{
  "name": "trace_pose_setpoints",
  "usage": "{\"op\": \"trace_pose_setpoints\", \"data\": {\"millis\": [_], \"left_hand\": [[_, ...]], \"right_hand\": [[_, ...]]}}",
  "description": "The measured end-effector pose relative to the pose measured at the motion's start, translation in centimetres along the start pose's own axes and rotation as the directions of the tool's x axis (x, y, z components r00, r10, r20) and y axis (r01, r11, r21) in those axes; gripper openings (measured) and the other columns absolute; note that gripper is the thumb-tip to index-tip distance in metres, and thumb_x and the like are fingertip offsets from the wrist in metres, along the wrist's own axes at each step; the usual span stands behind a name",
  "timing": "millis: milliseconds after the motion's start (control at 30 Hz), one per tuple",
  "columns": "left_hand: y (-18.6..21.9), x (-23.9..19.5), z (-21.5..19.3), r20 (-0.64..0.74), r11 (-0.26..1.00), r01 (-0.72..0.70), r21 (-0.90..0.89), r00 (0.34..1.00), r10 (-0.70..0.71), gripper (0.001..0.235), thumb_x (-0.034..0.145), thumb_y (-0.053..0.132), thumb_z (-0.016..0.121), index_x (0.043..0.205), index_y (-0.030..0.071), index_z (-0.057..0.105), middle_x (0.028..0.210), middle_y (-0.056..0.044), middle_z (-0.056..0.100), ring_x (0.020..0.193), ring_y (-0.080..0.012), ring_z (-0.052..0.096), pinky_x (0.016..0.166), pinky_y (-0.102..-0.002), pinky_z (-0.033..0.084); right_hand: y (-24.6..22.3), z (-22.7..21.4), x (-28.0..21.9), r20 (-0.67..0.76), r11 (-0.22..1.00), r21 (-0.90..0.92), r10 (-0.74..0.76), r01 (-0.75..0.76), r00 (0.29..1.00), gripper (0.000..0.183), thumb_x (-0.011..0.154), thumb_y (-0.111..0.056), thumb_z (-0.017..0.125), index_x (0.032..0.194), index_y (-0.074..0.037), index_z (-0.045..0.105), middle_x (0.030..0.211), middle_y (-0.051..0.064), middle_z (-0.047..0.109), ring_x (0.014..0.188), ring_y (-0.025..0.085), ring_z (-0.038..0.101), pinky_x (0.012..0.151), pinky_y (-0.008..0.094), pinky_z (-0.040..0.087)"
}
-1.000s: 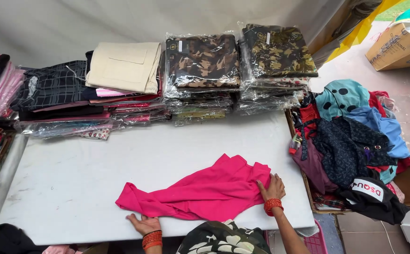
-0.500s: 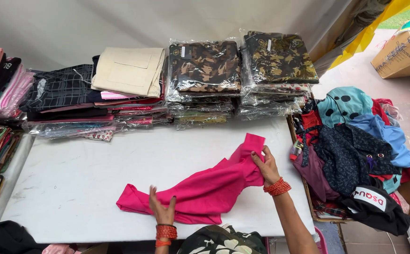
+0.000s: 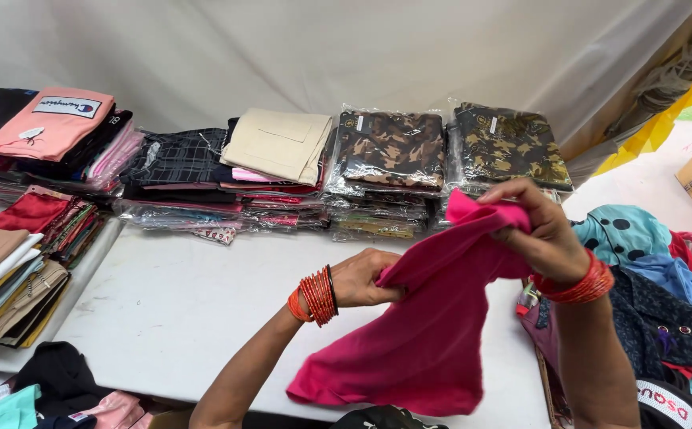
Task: Folding various t-shirts and arranging them on a workstation table.
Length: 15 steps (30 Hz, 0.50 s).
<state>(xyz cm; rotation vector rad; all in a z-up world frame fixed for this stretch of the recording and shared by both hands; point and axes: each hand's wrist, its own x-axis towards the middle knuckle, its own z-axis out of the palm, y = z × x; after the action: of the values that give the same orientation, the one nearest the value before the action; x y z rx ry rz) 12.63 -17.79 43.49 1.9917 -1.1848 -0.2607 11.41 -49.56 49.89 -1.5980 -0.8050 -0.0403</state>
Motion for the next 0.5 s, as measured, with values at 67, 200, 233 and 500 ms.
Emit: {"op": "trace_pose_setpoints", "data": {"millis": [67, 200, 233, 500], "left_hand": [[1.5, 0.5, -1.3, -0.014, 1.0, -0.006, 0.011, 1.0, 0.007, 0.023, 0.092, 0.027, 0.064, 0.094, 0.005, 0.066, 0.078, -0.007, 0.069, 0.066, -0.0201, 0.066, 0.067, -0.038, 0.055], [2.9, 2.5, -2.2, -0.012, 0.993, 0.061, -0.105, 0.998, -0.063, 0.033, 0.101, 0.033, 0.058, 0.09, 0.003, 0.064, 0.073, -0.007, 0.065, 0.063, -0.0168, 0.061, 0.063, -0.036, 0.052], [2.7, 3.0, -1.7, -0.014, 0.993, 0.062, -0.104, 0.998, -0.064, 0.033, 0.101, 0.033, 0.058, 0.09, 0.003, 0.064, 0.073, -0.007, 0.065, 0.063, -0.0168, 0.061, 0.063, -0.036, 0.052], [3.1, 5.8, -0.8, -0.146, 0.161, -0.095, -0.982, 0.927, -0.345, 0.025, 0.105, 0.024, 0.053, 0.12, 0.004, 0.058, 0.108, -0.009, 0.07, 0.097, -0.0215, 0.072, 0.084, -0.044, 0.063]], "right_hand": [[-1.1, -1.0, 1.2, -0.069, 0.998, -0.046, -0.048, 0.045, 0.996, 0.039, 0.094, 0.006, 0.062, 0.131, -0.002, 0.056, 0.126, 0.006, 0.061, 0.115, 0.012, 0.06, 0.102, 0.028, 0.051], [-1.5, -1.1, 3.5, -0.279, 0.96, -0.275, -0.134, 0.055, 0.951, 0.038, 0.101, 0.005, 0.057, 0.138, -0.003, 0.051, 0.134, 0.007, 0.062, 0.124, 0.014, 0.061, 0.11, 0.026, 0.051], [-1.4, 0.0, 3.9, -0.277, 0.96, -0.275, -0.135, 0.056, 0.951, 0.038, 0.101, 0.005, 0.057, 0.138, -0.003, 0.051, 0.134, 0.007, 0.062, 0.124, 0.014, 0.061, 0.11, 0.026, 0.051], [4.6, 10.4, -2.5, -0.592, 0.803, -0.452, -0.595, 0.388, 0.544, 0.067, 0.104, -0.059, 0.054, 0.151, -0.014, 0.039, 0.152, 0.012, 0.054, 0.139, 0.025, 0.053, 0.12, 0.04, 0.045]]}}
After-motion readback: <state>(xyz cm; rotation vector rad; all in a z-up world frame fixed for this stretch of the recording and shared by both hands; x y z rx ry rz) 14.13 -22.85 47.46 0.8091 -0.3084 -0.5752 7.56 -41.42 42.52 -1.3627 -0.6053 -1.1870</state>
